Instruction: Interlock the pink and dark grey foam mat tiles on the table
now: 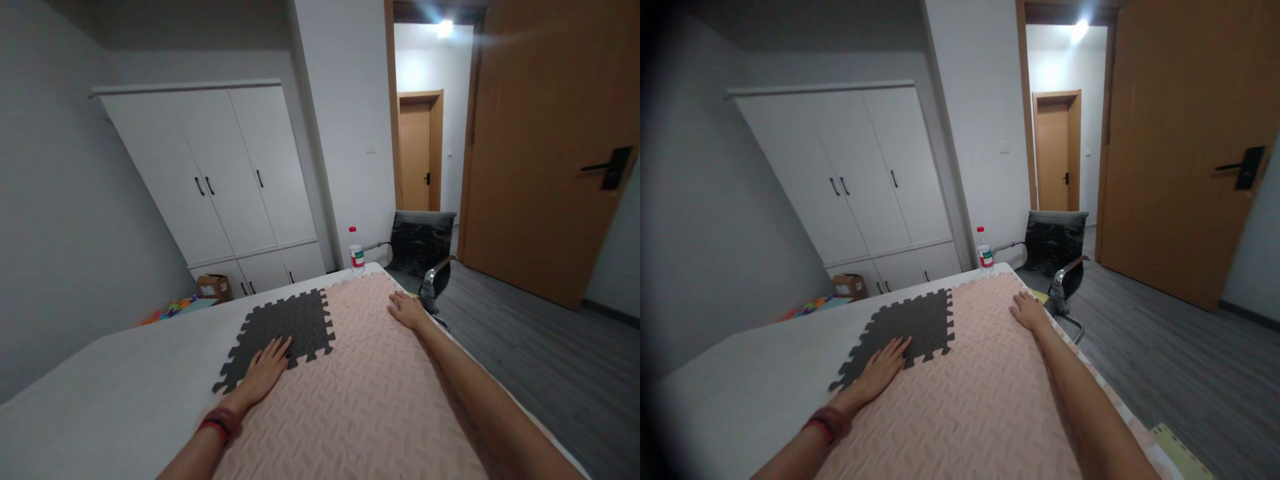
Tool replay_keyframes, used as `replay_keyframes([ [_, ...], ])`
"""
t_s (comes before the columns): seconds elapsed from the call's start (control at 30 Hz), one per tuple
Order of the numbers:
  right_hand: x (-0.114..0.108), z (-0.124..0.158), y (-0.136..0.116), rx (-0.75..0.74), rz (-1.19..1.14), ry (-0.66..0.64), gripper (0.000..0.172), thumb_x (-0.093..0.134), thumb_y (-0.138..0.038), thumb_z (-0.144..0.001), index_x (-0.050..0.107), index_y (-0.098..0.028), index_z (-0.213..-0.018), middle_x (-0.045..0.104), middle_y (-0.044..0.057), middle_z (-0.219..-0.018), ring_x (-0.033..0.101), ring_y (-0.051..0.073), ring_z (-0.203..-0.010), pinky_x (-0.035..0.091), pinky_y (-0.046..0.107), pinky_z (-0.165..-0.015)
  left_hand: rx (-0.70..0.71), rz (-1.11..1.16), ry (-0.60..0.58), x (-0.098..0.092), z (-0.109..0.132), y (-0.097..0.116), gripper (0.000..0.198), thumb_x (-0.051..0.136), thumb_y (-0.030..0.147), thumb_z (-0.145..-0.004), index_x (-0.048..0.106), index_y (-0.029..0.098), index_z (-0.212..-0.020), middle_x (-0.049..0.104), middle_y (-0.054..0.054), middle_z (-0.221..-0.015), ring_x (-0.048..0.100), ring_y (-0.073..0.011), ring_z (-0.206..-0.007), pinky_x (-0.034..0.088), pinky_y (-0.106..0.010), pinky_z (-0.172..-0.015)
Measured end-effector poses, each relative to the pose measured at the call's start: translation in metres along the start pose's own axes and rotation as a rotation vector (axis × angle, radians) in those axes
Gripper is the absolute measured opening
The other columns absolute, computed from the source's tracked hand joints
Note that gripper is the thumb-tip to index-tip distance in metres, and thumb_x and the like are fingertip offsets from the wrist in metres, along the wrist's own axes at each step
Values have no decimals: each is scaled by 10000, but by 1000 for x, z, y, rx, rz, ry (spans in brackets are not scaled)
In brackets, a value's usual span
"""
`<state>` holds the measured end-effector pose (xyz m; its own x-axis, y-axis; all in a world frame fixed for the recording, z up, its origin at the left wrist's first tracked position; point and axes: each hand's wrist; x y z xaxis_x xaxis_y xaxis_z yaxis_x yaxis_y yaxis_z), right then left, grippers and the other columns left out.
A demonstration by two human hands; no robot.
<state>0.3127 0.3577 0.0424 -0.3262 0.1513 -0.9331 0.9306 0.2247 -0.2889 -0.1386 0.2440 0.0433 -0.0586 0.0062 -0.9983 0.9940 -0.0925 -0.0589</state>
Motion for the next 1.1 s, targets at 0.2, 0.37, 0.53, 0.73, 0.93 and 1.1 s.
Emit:
replay_keyframes([
  [0.2, 3, -1, -1, -17, 24, 13, 508, 363, -457, -875, 426, -211, -1315, 365, 95, -1416, 291, 237, -1302, 236, 404, -1028, -67, -24, 37, 8, 8, -47, 522, 146, 355, -911, 170, 249, -1421, 188, -34, -1509, 144, -182, -1389, 183, -446, -1102],
  [0.37, 1, -1, -2, -23, 39, 24, 516, 353, -458, -878, 420, -196, -1317, 392, 101, -1398, 323, 235, -1286, 270, 389, -1014, -95, -34, 62, 17, 8, -52, 518, 172, 352, -910, 182, 250, -1418, 211, -45, -1504, 154, -169, -1387, 176, -432, -1106],
  [0.53, -12, 7, -21, -37, 69, 43, 512, 338, -385, -893, 365, -153, -1349, 401, 140, -1384, 342, 253, -1271, 234, 439, -1034, -134, -2, 66, 4, 13, -39, 511, 257, 403, -909, 207, 299, -1407, 222, -48, -1504, 146, -203, -1389, 185, -475, -1099],
  [0.73, -34, 57, -75, -242, 50, -20, 479, 298, -286, -893, 396, -136, -1337, 355, 132, -1419, 354, 241, -1271, 171, 425, -1079, -266, 78, 70, -31, 41, 5, 623, 394, 530, -863, 280, 194, -1376, 280, -129, -1458, 277, -306, -1325, 210, -587, -1072],
  [0.93, -87, 160, -79, -422, -123, -101, 457, 333, -393, -884, 470, -236, -1291, 425, 22, -1386, 398, 148, -1251, 271, 271, -1061, 167, 232, -114, -71, 128, 84, 483, 448, 452, -833, 476, 241, -1267, 394, -68, -1416, 349, -245, -1306, 295, -395, -1089],
  [1.1, -112, 259, 15, 30, -402, 23, 559, 454, -596, -765, 545, -260, -1203, 418, 63, -1387, 364, 243, -1282, 285, 400, -1071, 465, 403, -266, -107, 219, 141, 495, 406, 553, -831, 388, 413, -1306, 462, 60, -1368, 405, -157, -1270, 337, -309, -1085],
])
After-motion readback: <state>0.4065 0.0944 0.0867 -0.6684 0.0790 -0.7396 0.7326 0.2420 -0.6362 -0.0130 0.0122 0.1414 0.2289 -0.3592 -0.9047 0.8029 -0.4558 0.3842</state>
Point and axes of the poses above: each hand's wrist, its own z-axis away from the middle knuckle, its own x-axis out of the palm, y = z × x
